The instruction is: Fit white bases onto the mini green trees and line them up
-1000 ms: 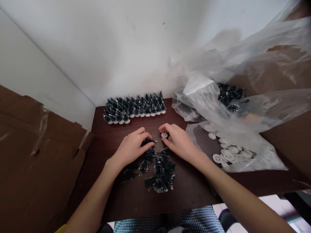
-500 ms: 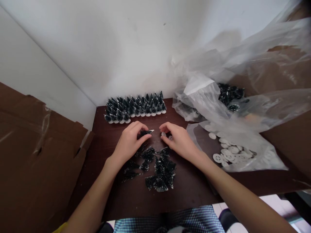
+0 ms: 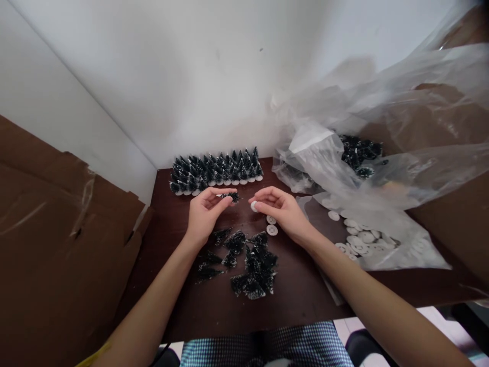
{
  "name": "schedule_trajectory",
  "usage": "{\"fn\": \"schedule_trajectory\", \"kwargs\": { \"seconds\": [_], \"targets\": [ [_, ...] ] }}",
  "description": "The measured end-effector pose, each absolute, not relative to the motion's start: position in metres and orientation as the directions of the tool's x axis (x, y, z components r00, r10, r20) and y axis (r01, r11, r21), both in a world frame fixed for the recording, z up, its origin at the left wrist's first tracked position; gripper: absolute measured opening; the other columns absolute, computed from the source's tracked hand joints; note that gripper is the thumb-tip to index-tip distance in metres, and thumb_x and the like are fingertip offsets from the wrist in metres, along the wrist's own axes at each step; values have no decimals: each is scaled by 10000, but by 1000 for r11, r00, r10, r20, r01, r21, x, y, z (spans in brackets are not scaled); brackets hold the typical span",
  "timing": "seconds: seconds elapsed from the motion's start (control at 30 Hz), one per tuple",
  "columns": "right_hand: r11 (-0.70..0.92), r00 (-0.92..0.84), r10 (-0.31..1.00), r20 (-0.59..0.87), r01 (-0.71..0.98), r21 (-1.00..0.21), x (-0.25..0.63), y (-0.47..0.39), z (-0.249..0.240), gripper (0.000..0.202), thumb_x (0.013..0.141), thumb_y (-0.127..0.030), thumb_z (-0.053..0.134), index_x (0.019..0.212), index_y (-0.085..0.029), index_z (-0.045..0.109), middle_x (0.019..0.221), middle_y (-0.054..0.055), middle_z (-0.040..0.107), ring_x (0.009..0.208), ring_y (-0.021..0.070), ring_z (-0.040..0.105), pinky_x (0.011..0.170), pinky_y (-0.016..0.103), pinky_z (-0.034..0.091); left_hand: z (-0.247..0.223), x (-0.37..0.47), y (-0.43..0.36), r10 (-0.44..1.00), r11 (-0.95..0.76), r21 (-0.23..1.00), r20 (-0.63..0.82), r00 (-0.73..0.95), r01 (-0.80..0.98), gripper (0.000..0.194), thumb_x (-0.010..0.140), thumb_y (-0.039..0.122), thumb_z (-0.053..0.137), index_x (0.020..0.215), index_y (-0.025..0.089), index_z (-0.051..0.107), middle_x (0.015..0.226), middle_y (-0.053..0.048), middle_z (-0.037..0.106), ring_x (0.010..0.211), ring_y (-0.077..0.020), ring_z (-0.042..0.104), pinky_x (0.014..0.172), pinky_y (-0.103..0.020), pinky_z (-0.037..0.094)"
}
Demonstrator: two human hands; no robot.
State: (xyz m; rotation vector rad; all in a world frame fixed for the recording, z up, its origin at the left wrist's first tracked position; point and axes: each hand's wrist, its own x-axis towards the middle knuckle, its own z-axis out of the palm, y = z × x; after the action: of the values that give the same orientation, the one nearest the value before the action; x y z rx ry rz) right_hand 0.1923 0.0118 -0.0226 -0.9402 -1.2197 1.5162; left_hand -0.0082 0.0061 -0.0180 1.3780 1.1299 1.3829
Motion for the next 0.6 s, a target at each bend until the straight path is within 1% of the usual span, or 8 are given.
{"fn": "schedule_trajectory", "kwargs": {
  "seconds": [0.1, 0.17, 0.33, 0.43, 0.6],
  "targets": [
    [-117, -224, 973, -55, -274, -955, 192, 13, -25, 280, 710, -327, 804, 905, -208, 643, 963, 49, 740, 863, 154, 666, 833, 327, 518, -22, -7, 7, 981, -193, 978, 191, -39, -74, 222, 806, 305, 761, 942, 138, 707, 1093, -119, 752, 815, -183, 718, 831, -367, 599],
    [-134, -218, 973, -71, -290, -948, 192, 14, -26, 276, 707, -333, 808, 892, -206, 646, 957, 48, 740, 831, 146, 659, 802, 312, 515, -23, -5, 6, 982, -188, 977, 183, -56, -98, 235, 800, 315, 768, 942, 137, 712, 1084, -122, 756, 812, -184, 721, 817, -362, 603],
    [-158, -215, 972, -94, -305, -939, 190, 12, -23, 275, 700, -338, 815, 869, -203, 645, 941, 43, 740, 840, 144, 659, 815, 309, 508, -22, -2, 3, 975, -214, 973, 207, -81, -86, 229, 794, 315, 773, 939, 143, 728, 1065, -115, 763, 790, -185, 723, 777, -349, 609],
    [-182, -223, 968, -113, -315, -932, 189, 11, -22, 284, 698, -343, 819, 870, -202, 643, 924, 39, 739, 832, 144, 659, 828, 319, 509, -22, -1, 2, 975, -217, 973, 212, -65, -74, 213, 794, 302, 773, 932, 144, 737, 1053, -109, 767, 775, -182, 722, 769, -344, 611],
    [-171, -242, 966, -92, -329, -929, 187, 9, -23, 275, 700, -334, 821, 869, -201, 651, 936, 39, 740, 805, 134, 652, 821, 313, 509, -20, 1, 0, 978, -207, 974, 206, -20, -95, 179, 788, 270, 777, 913, 145, 746, 1027, -95, 774, 756, -170, 721, 748, -321, 616]
  ]
}}
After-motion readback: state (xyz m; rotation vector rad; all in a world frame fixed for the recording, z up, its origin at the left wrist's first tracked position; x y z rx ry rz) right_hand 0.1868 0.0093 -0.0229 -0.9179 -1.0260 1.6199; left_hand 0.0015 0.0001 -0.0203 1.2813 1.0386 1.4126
